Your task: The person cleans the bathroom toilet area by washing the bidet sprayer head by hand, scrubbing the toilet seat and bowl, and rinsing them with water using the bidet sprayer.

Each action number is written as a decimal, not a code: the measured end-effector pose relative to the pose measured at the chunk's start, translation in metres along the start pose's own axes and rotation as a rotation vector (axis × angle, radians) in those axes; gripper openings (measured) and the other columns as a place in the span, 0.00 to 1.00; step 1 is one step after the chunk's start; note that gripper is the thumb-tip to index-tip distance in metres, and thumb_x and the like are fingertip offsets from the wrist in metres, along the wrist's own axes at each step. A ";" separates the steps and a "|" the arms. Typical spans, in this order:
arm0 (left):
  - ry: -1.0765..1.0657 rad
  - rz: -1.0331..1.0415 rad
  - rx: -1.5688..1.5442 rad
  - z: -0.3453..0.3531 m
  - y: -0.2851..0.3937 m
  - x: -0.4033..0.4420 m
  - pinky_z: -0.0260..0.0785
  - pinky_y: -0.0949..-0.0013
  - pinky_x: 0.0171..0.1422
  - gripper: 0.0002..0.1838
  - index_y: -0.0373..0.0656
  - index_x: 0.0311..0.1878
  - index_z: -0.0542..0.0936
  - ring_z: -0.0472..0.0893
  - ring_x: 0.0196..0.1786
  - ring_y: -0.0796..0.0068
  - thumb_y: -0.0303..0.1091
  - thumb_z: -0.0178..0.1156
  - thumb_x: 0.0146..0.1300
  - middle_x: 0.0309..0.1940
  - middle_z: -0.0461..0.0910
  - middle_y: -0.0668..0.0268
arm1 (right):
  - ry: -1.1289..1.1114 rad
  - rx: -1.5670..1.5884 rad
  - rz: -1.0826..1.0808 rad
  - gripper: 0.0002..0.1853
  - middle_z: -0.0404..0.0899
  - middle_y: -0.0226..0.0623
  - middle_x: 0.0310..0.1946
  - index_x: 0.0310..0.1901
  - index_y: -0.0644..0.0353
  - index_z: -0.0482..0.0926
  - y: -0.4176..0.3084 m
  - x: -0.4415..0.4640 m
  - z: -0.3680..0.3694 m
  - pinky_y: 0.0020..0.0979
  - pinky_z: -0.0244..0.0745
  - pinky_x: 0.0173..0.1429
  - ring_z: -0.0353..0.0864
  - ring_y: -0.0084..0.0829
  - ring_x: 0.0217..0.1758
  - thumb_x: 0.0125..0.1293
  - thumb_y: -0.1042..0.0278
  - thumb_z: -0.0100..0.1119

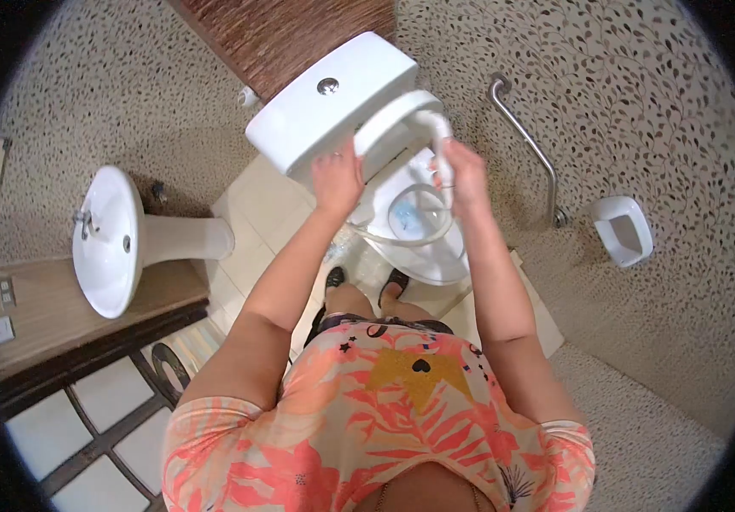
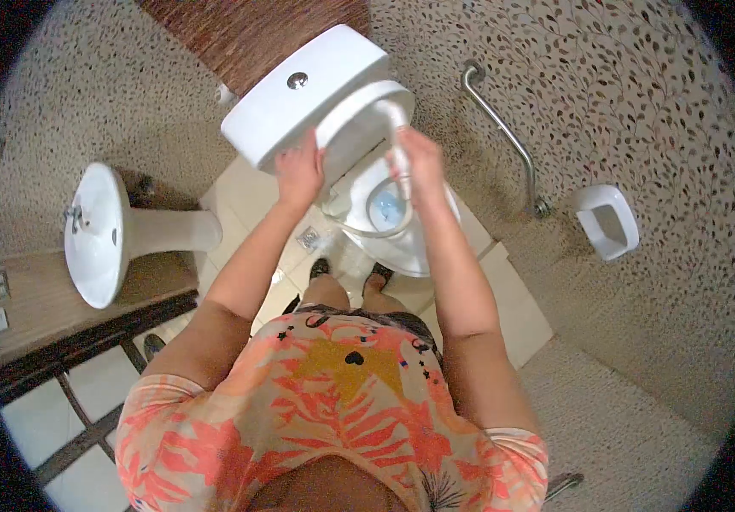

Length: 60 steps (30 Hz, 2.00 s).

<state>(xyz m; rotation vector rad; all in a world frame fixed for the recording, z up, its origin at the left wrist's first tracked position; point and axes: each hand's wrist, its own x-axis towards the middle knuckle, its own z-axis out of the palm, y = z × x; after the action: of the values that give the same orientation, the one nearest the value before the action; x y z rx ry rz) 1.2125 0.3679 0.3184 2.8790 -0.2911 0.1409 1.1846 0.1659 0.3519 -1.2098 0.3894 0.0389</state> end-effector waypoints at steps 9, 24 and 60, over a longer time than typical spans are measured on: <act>0.074 -0.132 -0.544 -0.017 -0.072 0.067 0.70 0.67 0.41 0.13 0.39 0.38 0.80 0.80 0.36 0.66 0.38 0.57 0.56 0.32 0.80 0.56 | -0.185 0.104 -0.077 0.10 0.75 0.29 0.26 0.37 0.63 0.77 0.034 -0.035 0.074 0.19 0.68 0.27 0.71 0.16 0.26 0.64 0.67 0.49; -0.892 0.187 -0.659 0.011 -0.019 -0.070 0.67 0.63 0.37 0.22 0.41 0.49 0.72 0.76 0.34 0.64 0.50 0.42 0.66 0.28 0.75 0.56 | 0.601 0.388 0.178 0.17 0.73 0.40 0.42 0.45 0.61 0.74 0.119 -0.094 0.054 0.31 0.68 0.46 0.73 0.31 0.42 0.64 0.55 0.50; -1.151 -0.620 -1.282 0.327 0.079 -0.112 0.70 0.70 0.32 0.16 0.36 0.43 0.74 0.75 0.26 0.74 0.40 0.55 0.61 0.30 0.77 0.62 | 0.342 0.197 0.410 0.21 0.72 0.32 0.21 0.36 0.60 0.73 0.263 -0.185 -0.082 0.29 0.68 0.29 0.73 0.25 0.21 0.67 0.47 0.41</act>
<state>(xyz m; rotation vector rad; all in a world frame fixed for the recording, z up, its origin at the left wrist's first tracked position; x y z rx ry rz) 1.1098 0.2323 0.0073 1.3627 0.2715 -1.2832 0.9278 0.2186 0.1480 -0.9258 0.9164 0.1447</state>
